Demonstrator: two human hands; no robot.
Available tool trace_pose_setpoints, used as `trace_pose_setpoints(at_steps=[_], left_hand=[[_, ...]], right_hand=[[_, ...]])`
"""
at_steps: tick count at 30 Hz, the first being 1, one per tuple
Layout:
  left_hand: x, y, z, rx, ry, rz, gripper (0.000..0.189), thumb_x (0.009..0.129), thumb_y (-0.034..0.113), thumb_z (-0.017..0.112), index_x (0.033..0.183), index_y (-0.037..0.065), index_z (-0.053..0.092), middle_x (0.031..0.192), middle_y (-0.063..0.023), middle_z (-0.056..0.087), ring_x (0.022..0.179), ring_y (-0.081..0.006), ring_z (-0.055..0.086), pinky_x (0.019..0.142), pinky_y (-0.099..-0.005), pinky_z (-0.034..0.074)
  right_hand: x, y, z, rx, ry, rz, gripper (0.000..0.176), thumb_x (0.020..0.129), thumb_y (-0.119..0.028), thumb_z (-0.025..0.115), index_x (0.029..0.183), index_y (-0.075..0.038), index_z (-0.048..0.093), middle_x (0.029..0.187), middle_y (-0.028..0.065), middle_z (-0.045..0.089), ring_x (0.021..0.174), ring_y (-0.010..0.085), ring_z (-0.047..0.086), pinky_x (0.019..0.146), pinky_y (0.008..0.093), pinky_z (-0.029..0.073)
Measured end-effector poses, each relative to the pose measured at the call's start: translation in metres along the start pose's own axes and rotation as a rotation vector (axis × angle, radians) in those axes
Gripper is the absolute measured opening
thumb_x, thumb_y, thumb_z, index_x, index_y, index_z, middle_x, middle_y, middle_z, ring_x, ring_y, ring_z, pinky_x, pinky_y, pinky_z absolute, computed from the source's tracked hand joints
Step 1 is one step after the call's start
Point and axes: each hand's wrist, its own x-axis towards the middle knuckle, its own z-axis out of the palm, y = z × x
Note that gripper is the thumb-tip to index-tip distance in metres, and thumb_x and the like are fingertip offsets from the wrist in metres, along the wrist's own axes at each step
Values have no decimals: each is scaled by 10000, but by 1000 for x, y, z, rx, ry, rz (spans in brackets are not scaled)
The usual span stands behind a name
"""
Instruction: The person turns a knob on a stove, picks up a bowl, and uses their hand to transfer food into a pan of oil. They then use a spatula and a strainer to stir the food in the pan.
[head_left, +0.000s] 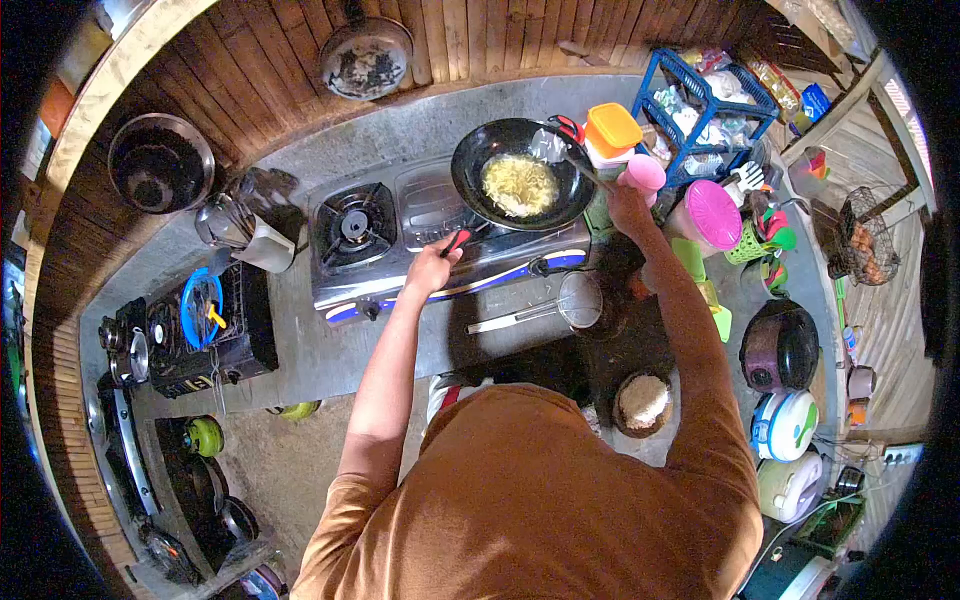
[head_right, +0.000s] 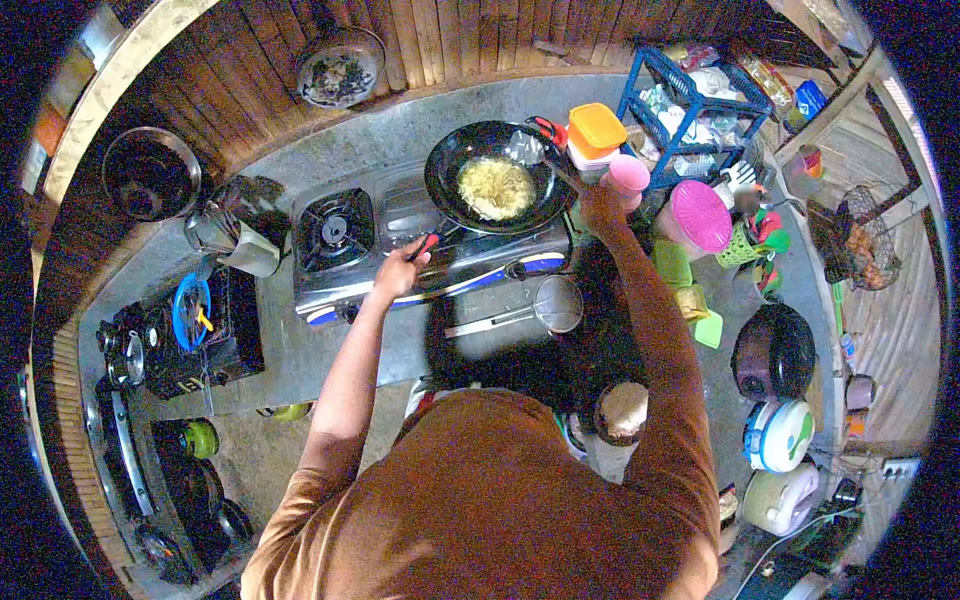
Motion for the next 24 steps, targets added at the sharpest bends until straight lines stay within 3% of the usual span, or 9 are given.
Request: trace_pose_setpoints(at_steps=[3, 5, 9, 11, 12, 14, 18, 20, 24], left_hand=[[-1, 4, -1, -11, -17, -31, 444, 884, 328, 565, 1306, 209, 495, 1274, -132, 530, 1195, -291, 501, 982, -336, 384], [3, -4, 2, -8, 19, 49, 449, 885, 355, 565, 1299, 197, 501, 1234, -144, 559, 1164, -323, 520, 970, -354, 401], [0, -2, 1, -3, 32, 71, 442, 880, 341, 572, 1300, 227, 501, 1255, -137, 543, 1182, -300, 509, 970, -346, 395], [1, 0, 1, 36, 20, -15, 440, 880, 345, 570, 1300, 236, 499, 1246, -142, 549, 1172, -308, 515, 964, -352, 402], [-1, 3, -1, 34, 19, -17, 440, 880, 345, 570, 1300, 236, 499, 1246, -142, 549, 1172, -308, 515, 964, -352, 402], [-4, 10, -5, 41, -16, -47, 443, 882, 349, 568, 1305, 238, 494, 1238, -145, 554, 1165, -312, 520, 962, -356, 403], [1, 0, 0, 30, -10, -49, 446, 881, 349, 569, 1307, 241, 492, 1233, -148, 558, 1164, -312, 521, 960, -358, 405], [8, -13, 5, -1, 12, 42, 450, 877, 353, 573, 1306, 242, 494, 1224, -158, 561, 1161, -312, 523, 955, -358, 408], [8, -11, 5, -7, -6, 6, 454, 875, 356, 576, 1306, 241, 494, 1227, -163, 557, 1164, -305, 523, 957, -357, 406]], right_hand=[[0, -32, -15, -17, -102, -82, 299, 806, -130, 572, 1086, -37, 624, 869, 191, 621, 778, 348, 612, 720, 409, 491], [0, -39, -7, 428, -221, -16, 309, 820, -142, 568, 1104, -29, 617, 921, 201, 651, 814, 320, 632, 737, 382, 488], [0, -68, -37, 632, -369, 174, 252, 816, -137, 561, 1025, -20, 640, 948, 157, 665, 887, 328, 631, 815, 399, 490], [-2, -69, -39, 578, -185, 52, 239, 807, -134, 588, 1007, -18, 650, 873, 147, 664, 834, 310, 634, 775, 409, 494], [-3, -69, -44, 577, -187, 51, 239, 807, -134, 588, 1007, -18, 650, 873, 147, 664, 834, 310, 634, 775, 409, 494], [-4, -68, -58, 117, -75, -103, 314, 826, -137, 567, 1126, -53, 608, 880, 215, 632, 825, 361, 620, 746, 412, 493], [0, -61, -69, 36, -121, 17, 310, 832, -152, 552, 1125, -63, 598, 837, 225, 600, 808, 384, 603, 723, 468, 482], [0, -48, -59, -141, -170, 130, 294, 842, -132, 519, 1116, -49, 587, 870, 237, 594, 811, 391, 602, 713, 501, 473], [-11, -10, -10, -129, -11, -52, 301, 848, -115, 492, 1120, -41, 597, 893, 243, 611, 823, 396, 605, 721, 485, 478]])
